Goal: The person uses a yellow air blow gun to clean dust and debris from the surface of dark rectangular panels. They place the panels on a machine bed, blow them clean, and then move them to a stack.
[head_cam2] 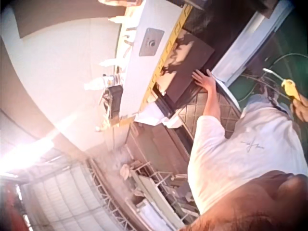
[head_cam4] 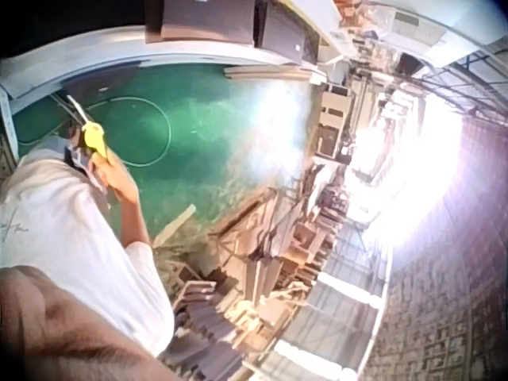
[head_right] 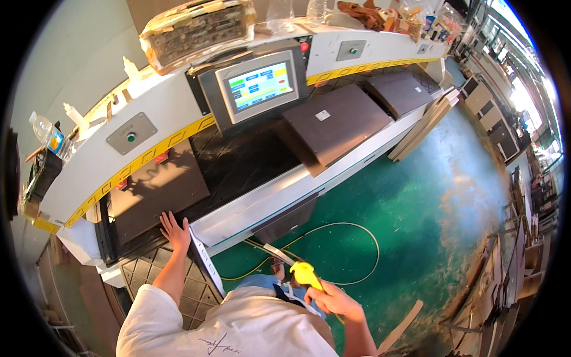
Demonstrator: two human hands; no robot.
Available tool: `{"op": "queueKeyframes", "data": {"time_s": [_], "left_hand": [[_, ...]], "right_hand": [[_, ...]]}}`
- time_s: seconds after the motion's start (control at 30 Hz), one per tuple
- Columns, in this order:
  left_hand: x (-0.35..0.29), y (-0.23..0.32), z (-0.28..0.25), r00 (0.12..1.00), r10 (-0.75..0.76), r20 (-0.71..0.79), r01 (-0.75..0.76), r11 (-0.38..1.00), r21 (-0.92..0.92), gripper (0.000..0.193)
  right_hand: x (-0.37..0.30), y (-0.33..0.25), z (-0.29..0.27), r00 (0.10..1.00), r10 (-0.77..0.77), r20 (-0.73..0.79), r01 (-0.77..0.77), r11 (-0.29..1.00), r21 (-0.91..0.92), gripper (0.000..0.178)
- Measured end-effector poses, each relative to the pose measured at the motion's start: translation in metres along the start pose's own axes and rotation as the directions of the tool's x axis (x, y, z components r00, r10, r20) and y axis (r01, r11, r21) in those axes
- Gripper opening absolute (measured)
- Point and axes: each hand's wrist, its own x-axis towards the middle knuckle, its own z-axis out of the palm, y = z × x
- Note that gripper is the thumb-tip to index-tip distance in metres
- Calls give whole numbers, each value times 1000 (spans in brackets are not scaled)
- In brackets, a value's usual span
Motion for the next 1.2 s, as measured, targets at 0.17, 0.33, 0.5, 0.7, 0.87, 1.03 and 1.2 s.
{"op": "queueKeyframes", "data": {"time_s": [0.17,0.33,0.5,0.7,0.87,1.03,1.2], "left_hand": [[-25,25,-2,996,90,26,-90,996,-20,79],[-28,28,-6,994,90,56,-89,996,-28,77],[-26,21,-1,996,85,27,-84,996,-34,77],[-27,27,-4,996,78,46,-76,996,-51,77],[-26,21,2,996,85,29,-84,995,-46,77],[-25,19,0,997,77,16,-76,996,-40,75],[-25,24,7,997,74,20,-73,996,-59,73]], "right_hand": [[7,9,-19,998,0,-58,-1,1000,-18,27],[25,18,-14,954,-181,-239,198,979,51,34],[38,1,-5,416,-246,-875,601,797,61,39],[15,0,-2,841,-233,-488,318,943,98,36],[16,9,-20,554,-197,-809,525,837,156,34],[4,5,-54,405,-143,-903,614,774,153,33],[2,-21,-79,377,-129,-917,636,756,155,35]]}}
